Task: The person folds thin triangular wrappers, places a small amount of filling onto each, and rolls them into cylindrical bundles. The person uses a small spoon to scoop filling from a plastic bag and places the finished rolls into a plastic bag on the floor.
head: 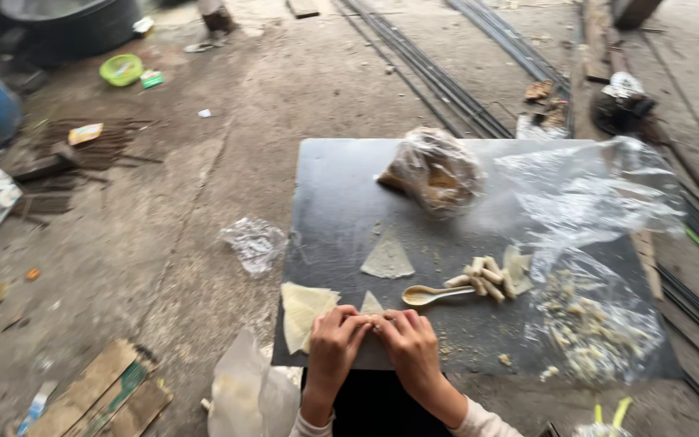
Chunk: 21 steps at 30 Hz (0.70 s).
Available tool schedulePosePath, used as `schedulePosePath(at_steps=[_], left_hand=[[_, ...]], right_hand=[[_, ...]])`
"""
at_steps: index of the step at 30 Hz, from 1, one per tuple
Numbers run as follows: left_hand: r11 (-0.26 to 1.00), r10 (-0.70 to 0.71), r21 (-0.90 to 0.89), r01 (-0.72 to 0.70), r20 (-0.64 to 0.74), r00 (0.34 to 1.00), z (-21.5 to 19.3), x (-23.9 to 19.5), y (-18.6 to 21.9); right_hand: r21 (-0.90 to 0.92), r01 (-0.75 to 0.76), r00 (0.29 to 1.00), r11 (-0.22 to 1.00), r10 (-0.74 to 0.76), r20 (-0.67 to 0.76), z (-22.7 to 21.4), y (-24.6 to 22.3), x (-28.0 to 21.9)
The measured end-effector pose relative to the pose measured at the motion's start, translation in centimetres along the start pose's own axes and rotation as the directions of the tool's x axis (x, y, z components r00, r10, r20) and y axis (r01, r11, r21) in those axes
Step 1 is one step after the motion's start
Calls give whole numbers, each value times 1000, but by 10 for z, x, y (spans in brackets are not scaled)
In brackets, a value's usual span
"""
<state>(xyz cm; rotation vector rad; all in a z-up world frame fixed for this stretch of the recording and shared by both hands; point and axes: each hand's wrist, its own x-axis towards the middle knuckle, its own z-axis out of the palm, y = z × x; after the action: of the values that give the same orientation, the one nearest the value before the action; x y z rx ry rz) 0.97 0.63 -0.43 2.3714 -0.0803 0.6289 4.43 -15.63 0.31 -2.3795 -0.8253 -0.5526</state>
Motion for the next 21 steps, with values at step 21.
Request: schedulePosePath(at_steps=[21], left_hand=[[992,-17,122,19,-18,1000,28,-5,-20]], right_hand=[[-54,122,993,991,-122,5,-3,12,11]])
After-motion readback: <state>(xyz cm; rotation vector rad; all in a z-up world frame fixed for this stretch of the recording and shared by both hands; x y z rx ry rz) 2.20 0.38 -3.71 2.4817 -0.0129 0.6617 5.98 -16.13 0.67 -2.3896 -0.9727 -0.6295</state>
